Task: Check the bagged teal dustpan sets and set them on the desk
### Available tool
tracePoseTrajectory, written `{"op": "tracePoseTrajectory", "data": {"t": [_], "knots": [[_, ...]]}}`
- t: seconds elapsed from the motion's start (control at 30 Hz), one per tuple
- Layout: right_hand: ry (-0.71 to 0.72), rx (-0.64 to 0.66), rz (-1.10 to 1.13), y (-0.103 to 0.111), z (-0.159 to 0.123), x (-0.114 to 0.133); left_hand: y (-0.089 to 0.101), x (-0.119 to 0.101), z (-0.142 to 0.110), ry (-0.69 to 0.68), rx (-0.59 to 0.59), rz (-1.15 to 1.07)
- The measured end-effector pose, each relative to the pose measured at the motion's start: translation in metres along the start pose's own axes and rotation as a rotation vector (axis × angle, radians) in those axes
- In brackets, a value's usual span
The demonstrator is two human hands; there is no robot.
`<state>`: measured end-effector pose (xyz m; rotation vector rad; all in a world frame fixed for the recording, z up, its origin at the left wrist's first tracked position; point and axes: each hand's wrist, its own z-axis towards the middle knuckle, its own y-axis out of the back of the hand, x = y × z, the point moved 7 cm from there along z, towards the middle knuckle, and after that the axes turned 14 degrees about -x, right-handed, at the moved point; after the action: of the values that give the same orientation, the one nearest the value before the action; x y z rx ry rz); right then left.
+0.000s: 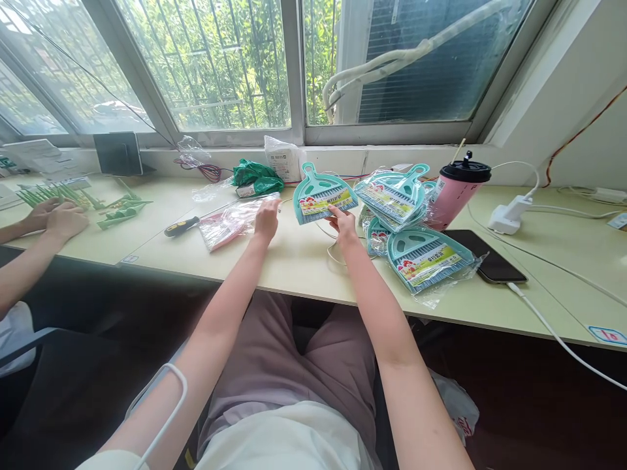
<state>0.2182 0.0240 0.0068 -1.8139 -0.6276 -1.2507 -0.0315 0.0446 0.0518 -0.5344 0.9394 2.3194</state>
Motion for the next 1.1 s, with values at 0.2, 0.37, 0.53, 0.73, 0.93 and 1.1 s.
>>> {"op": "tracePoseTrajectory", "data": {"t": [0.2,0.37,0.53,0.73,0.93,1.1], "knots": [[0.009,-0.033,0.064,0.006,0.005,0.007,-0.001,-0.042,-0.013,-0.206,-0.045,-0.202],[-0.012,-0.073,0.108,0.011,0.007,0.009,0.026,-0.002,-0.001,0.083,-0.226,0.018],[-0.022,-0.072,0.072,0.009,0.004,0.007,0.069,0.018,0.004,0.174,-0.473,0.181],[-0.01,-0.067,0.07,0.008,0.004,0.006,0.017,-0.014,-0.003,0.014,-0.157,-0.026],[0.008,-0.055,0.039,0.009,0.005,0.005,-0.038,-0.009,-0.017,-0.046,0.132,-0.077],[0.01,-0.064,0.053,0.009,0.007,0.004,-0.012,-0.003,-0.005,-0.072,-0.054,-0.103]]}}
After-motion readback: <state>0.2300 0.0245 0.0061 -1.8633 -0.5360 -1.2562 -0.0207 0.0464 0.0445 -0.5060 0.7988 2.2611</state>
